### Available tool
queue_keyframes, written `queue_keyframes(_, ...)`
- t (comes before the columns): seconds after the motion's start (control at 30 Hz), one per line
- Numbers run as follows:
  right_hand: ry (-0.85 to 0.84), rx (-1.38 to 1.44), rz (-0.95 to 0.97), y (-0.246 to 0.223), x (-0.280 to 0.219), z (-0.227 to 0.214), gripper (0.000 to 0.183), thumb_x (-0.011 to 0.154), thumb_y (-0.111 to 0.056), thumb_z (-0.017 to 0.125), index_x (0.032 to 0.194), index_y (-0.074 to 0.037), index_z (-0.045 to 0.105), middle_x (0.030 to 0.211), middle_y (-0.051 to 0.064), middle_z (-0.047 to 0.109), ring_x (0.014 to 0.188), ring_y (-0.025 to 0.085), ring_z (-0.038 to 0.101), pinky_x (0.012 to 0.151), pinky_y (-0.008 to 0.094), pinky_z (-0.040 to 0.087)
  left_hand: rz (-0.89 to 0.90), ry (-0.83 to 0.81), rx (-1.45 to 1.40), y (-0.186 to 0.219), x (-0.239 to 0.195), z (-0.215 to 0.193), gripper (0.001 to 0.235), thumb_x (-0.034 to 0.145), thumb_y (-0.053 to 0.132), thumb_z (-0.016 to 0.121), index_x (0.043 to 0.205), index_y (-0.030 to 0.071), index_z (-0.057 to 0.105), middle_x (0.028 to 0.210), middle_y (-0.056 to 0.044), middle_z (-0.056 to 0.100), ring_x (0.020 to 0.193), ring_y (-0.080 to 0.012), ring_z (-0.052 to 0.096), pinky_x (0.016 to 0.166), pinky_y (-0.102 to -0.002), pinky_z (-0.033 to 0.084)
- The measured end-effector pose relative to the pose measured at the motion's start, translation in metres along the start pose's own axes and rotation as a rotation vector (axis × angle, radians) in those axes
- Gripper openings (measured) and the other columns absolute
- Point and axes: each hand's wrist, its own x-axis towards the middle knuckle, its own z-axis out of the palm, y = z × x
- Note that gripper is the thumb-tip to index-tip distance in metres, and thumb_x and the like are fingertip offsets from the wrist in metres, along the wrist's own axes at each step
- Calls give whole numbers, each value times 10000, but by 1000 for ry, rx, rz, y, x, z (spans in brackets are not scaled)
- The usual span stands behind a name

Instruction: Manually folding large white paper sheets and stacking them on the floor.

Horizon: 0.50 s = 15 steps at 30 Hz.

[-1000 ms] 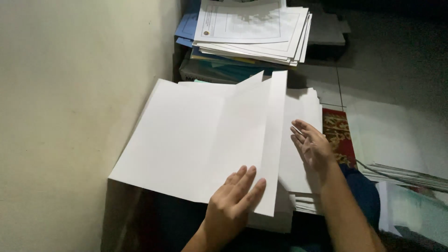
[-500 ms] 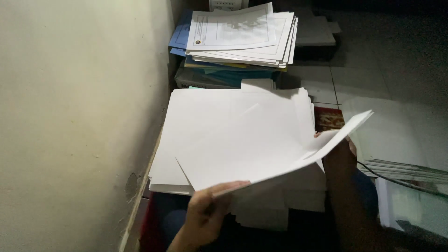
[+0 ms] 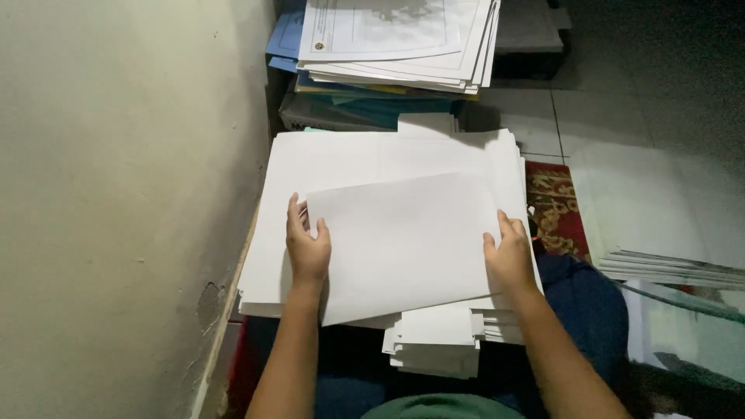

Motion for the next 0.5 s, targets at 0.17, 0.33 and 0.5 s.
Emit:
queue_keyframes(0.17, 68, -274, -111, -34, -17, -6, 475, 955, -134, 620, 1417, -32, 586, 1317, 148, 551, 1231, 323, 580, 867, 434, 600, 3, -324, 663, 40, -8, -3, 501, 1001, 172, 533, 1488, 65, 480, 1563, -354, 312, 1491, -520, 214, 1195, -625, 203)
queue_keyframes(0.33, 63, -408, -157, -61, -31, -15, 417, 1002, -205, 559, 1396, -77, 609, 1343, 138, 551, 1278, 297, 544, 925, 413, 568, 88, -370, 892, 24, -17, 42, 501, 1004, 128, 509, 1493, 25, 465, 1580, -397, 240, 1513, -549, 94, 1152, -723, 72)
queue_keyframes(0.5, -48, -493, -286, -50, -32, 3, 585, 1042, -354, 414, 1472, 38, 469, 1514, 287, 432, 1458, 402, 342, 1157, 540, 201, 195, -364, 781, 41, -27, 58, 644, 988, 449, 459, 1513, 76, 467, 1572, -352, 317, 1514, -486, 213, 1162, -704, 74)
